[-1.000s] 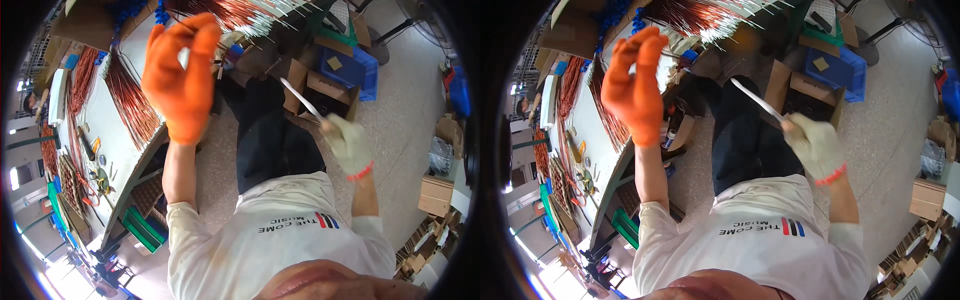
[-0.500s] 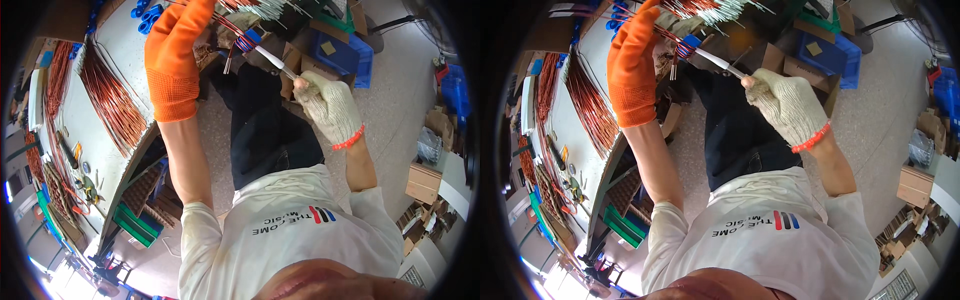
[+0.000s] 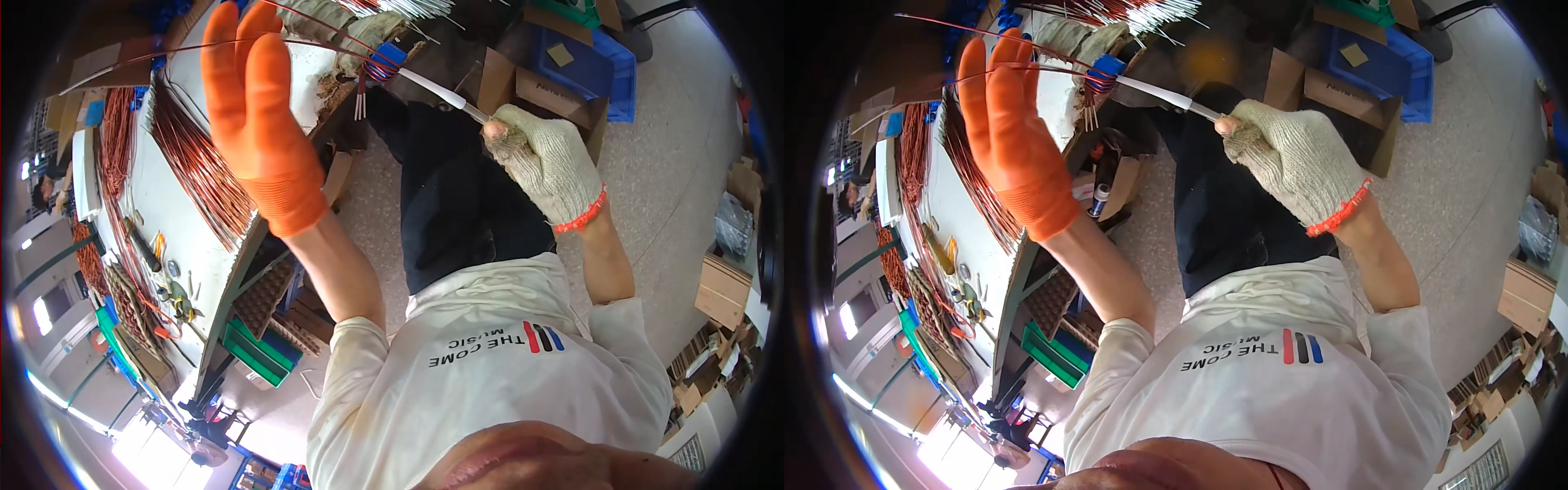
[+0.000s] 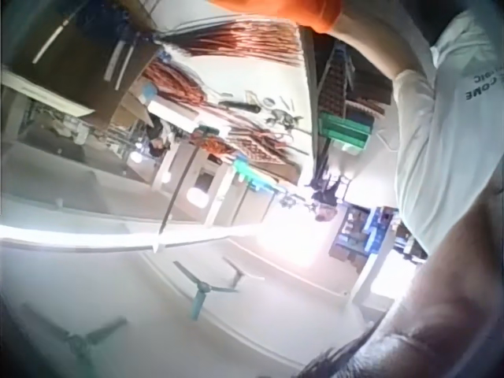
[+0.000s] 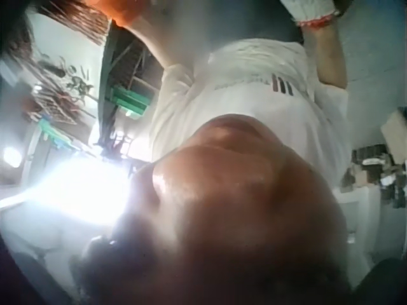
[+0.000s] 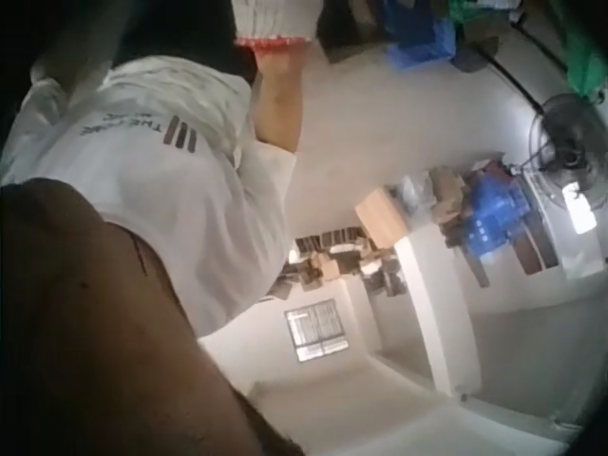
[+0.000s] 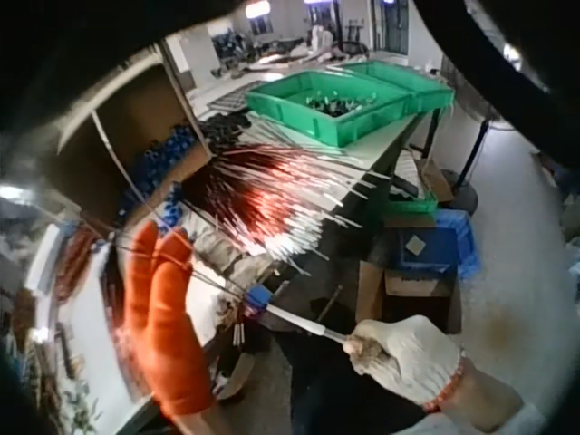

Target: The person winds copper wire around a circular core held in a vise using a hook tool, repeatedly threading and pulling the wire tight around the core.

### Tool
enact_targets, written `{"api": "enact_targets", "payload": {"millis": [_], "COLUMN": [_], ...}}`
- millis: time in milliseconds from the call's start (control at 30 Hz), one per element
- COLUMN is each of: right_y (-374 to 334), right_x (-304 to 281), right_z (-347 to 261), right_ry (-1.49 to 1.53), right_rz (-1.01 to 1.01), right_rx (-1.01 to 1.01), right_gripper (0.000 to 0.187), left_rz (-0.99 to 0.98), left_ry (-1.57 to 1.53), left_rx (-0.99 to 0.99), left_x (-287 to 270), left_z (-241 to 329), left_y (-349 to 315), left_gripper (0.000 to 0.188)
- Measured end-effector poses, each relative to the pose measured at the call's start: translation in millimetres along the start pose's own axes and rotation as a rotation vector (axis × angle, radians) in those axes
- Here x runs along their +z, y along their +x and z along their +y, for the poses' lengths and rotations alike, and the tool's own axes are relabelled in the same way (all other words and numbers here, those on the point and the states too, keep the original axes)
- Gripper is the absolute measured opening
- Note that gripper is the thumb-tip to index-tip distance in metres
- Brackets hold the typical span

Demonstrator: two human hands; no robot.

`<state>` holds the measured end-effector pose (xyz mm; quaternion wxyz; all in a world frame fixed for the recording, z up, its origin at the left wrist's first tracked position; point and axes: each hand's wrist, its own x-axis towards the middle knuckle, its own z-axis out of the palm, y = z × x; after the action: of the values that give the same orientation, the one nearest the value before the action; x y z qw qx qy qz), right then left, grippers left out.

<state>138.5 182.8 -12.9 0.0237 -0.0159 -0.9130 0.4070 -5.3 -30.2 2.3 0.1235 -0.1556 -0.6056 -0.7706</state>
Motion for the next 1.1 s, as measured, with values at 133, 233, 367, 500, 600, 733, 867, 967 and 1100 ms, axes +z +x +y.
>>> {"api": "enact_targets", "payload": {"millis": [133, 233, 367, 500, 600, 733, 867, 967, 1100], "right_y": [-1, -2, -3, -6, -2, 16, 13, 1, 5], "right_x": [-1, -1, -2, -8, -13, 1, -4, -15, 7], "right_z": [-4, -7, -10, -9, -18, -33, -25, -18, -30], "right_ry": [0.053, 0.04, 0.02, -0.046, -0.182, -0.235, -0.268, -0.062, -0.265], "right_rz": [-0.004, -0.023, -0.026, -0.006, 0.014, 0.146, -0.002, -0.053, 0.116], "right_rx": [0.039, 0.055, 0.071, 0.06, 0.023, -0.08, -0.02, 0.072, -0.054], "right_gripper": [0.046, 0.045, 0.044, 0.041, 0.041, 0.038, 0.036, 0.034, 0.033], "left_rz": [-0.214, -0.253, -0.062, 0.142, 0.192, 0.155, 0.281, 0.152, 0.156], "left_ry": [-0.173, -0.231, -0.298, -0.107, 0.034, -0.21, -0.147, -0.152, -0.164], "left_rx": [-0.002, 0.003, -0.06, -0.091, 0.067, -0.279, -0.297, -0.171, -0.163], "left_x": [-25, -27, -22, -13, -3, 23, 26, 19, 21], "left_z": [-6, -9, -15, -13, -10, 4, 0, -8, -11], "left_y": [17, 20, 16, -3, 9, 15, 20, 20, 11], "left_gripper": [0.046, 0.042, 0.03, 0.028, 0.029, 0.032, 0.028, 0.026, 0.024]}}
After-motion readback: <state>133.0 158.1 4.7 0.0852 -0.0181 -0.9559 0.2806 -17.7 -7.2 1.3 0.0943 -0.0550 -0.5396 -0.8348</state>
